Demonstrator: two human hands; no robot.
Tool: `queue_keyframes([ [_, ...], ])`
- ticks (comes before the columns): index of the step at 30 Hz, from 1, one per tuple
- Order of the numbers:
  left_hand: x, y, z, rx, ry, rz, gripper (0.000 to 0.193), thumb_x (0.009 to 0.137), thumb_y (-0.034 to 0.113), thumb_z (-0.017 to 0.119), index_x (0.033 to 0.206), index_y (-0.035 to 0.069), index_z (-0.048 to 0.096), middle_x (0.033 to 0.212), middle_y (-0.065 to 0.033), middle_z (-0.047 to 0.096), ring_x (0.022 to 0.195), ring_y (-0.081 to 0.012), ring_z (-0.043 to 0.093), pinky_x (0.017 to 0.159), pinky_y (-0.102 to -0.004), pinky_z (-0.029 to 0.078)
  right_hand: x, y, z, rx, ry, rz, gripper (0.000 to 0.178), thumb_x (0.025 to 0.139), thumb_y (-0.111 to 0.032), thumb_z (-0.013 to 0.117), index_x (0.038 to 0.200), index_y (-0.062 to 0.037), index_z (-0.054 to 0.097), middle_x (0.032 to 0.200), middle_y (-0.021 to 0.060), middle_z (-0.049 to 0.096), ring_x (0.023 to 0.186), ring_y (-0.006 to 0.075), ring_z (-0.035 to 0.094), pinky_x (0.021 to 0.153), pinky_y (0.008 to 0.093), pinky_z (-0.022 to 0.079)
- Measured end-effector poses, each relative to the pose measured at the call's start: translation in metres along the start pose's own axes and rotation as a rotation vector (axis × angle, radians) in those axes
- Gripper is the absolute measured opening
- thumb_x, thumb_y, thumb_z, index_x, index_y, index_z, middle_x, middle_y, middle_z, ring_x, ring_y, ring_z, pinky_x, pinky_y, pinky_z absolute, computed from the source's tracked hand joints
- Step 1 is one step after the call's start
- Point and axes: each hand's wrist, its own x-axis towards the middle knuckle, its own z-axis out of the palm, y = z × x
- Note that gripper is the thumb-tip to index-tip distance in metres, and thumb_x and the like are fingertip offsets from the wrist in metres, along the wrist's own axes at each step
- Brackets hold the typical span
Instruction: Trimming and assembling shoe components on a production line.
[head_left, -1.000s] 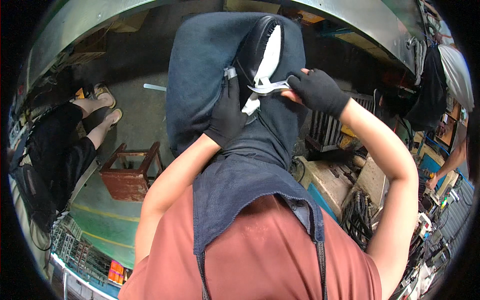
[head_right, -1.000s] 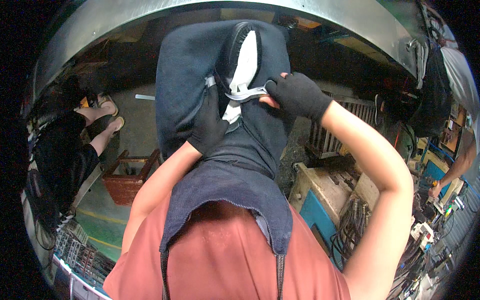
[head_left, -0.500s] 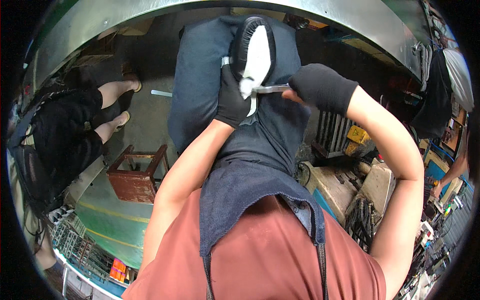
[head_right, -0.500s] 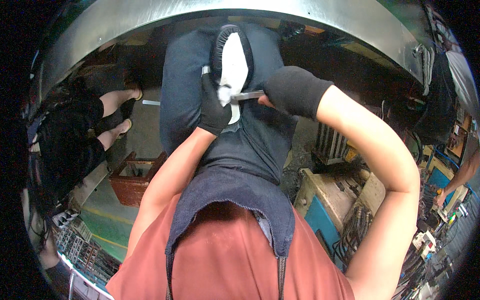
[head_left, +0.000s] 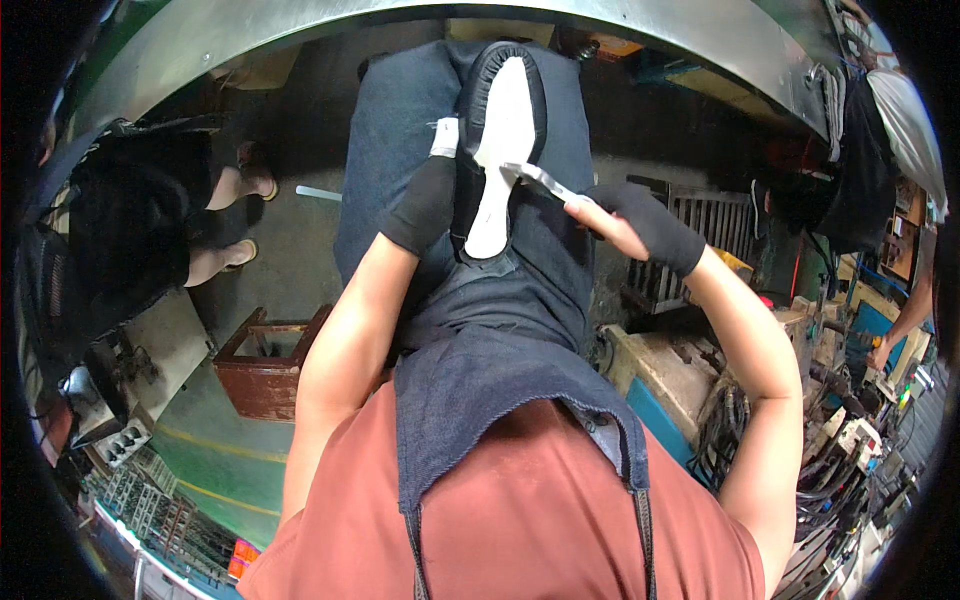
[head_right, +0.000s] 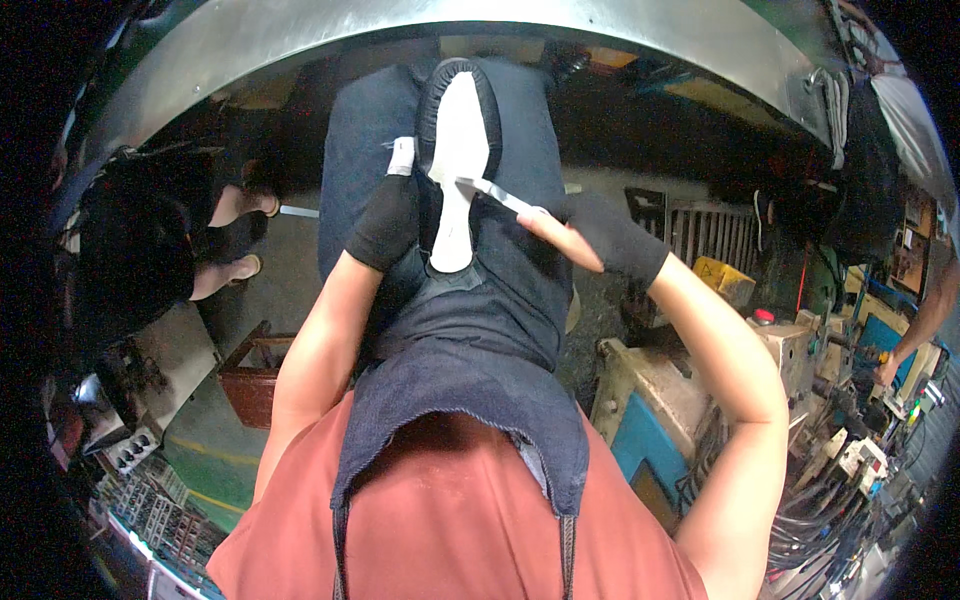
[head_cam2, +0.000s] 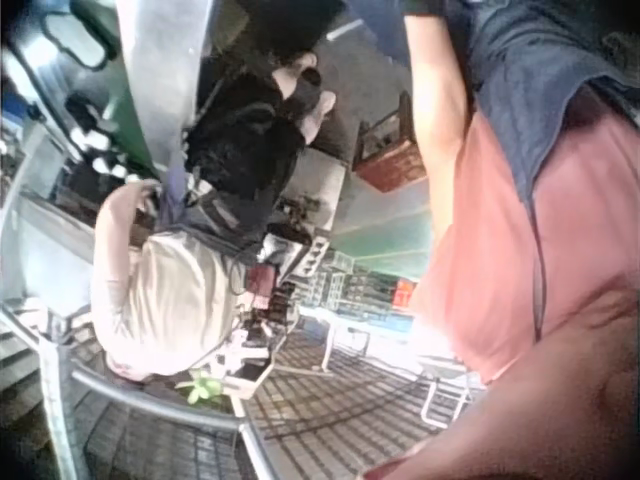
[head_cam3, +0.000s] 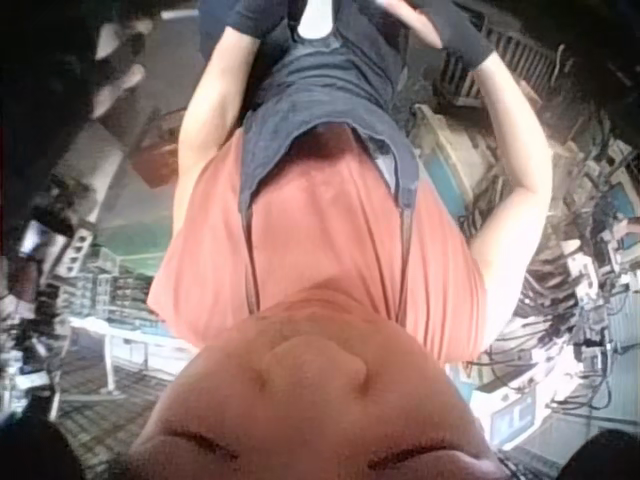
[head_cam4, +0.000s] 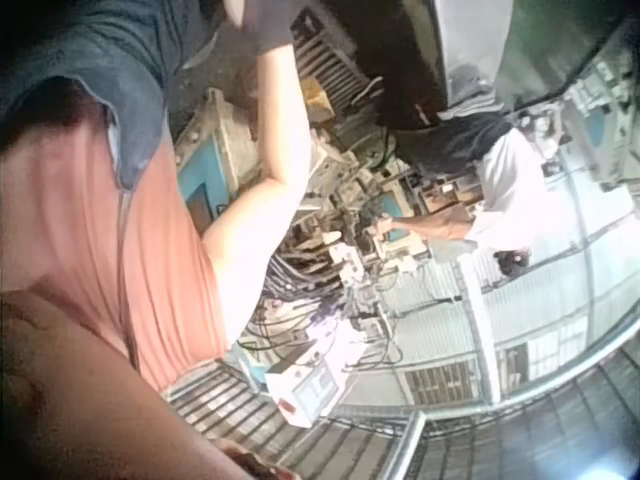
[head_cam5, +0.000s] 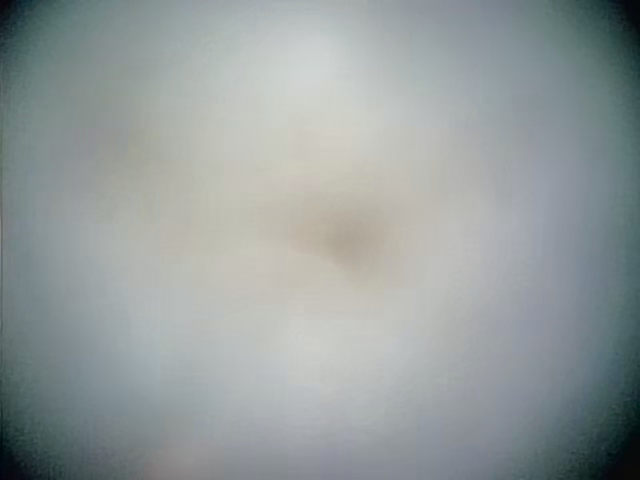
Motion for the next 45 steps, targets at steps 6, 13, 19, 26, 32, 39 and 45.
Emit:
queue_keyframes([
  [6,-0.023,0.004,0.023,0.824,0.247,-0.018,0.066,0.107,0.053,0.022,0.111,0.001,0.063,0.087,-0.0084,0.068,0.083,-0.0163,0.064,0.078,-0.0293,0.051,-0.006,-0.025,0.010,0.526,-0.157,-0.005,0.048,0.101,-0.045,0.053,0.091,-0.0005,0.067,0.072,-0.0004,0.061,0.071,0.0084,0.056,0.064,0.0297,0.046],
  [13,0.004,-0.032,0.031,0.548,0.361,0.536,0.055,0.103,0.036,0.049,0.142,-0.001,0.039,0.136,-0.0263,0.052,0.128,-0.0355,0.052,0.103,-0.0386,0.042,0.009,0.007,0.016,-0.463,0.426,-0.465,0.040,0.096,-0.042,0.059,0.092,-0.0030,0.066,0.086,0.0195,0.065,0.080,0.0382,0.065,0.070,0.0468,0.052],
  [19,0.003,-0.020,0.040,0.728,0.339,0.617,0.071,0.087,0.020,0.073,0.142,0.000,0.031,0.134,-0.0221,0.051,0.125,-0.0341,0.053,0.106,-0.0400,0.040,-0.031,-0.041,-0.039,-0.675,0.093,-0.180,0.040,0.096,-0.040,0.057,0.082,-0.0033,0.065,0.079,0.0176,0.061,0.073,0.0370,0.062,0.067,0.0435,0.050],
  [26,-0.003,-0.012,0.038,0.530,0.073,0.244,0.114,0.066,0.035,0.090,0.147,-0.002,0.019,0.145,-0.0235,0.040,0.133,-0.0357,0.044,0.110,-0.0416,0.039,-0.018,-0.110,-0.015,-0.573,0.248,-0.885,0.050,0.092,-0.052,0.056,0.087,-0.0030,0.065,0.085,0.0160,0.066,0.075,0.0335,0.069,0.063,0.0446,0.055],
  [32,-0.008,-0.015,0.027,0.779,0.094,0.417,0.129,0.067,0.037,0.090,0.150,-0.006,-0.001,0.152,-0.0285,0.023,0.144,-0.0382,0.029,0.118,-0.0421,0.028,-0.022,-0.090,0.006,-0.643,0.127,-0.662,0.049,0.094,-0.047,0.055,0.079,-0.0030,0.068,0.077,0.0193,0.067,0.072,0.0346,0.070,0.063,0.0427,0.056],
  [39,-0.019,-0.002,0.022,0.888,0.072,0.502,0.136,0.068,0.036,0.090,0.151,-0.007,-0.009,0.155,-0.0309,0.017,0.145,-0.0385,0.026,0.118,-0.0423,0.027,-0.015,-0.038,0.000,-0.479,0.185,-0.200,0.045,0.095,-0.046,0.059,0.081,-0.0043,0.068,0.076,0.0207,0.065,0.072,0.0379,0.066,0.059,0.0466,0.049],
  [45,-0.032,-0.006,0.020,0.764,0.110,0.551,0.130,0.066,0.032,0.092,0.153,-0.006,0.003,0.156,-0.0259,0.025,0.144,-0.0341,0.029,0.117,-0.0402,0.028,-0.029,0.021,0.091,0.663,0.481,0.159,0.053,0.100,-0.051,0.051,0.093,-0.0017,0.068,0.071,0.0032,0.061,0.063,0.0149,0.063,0.058,0.0311,0.048],
])
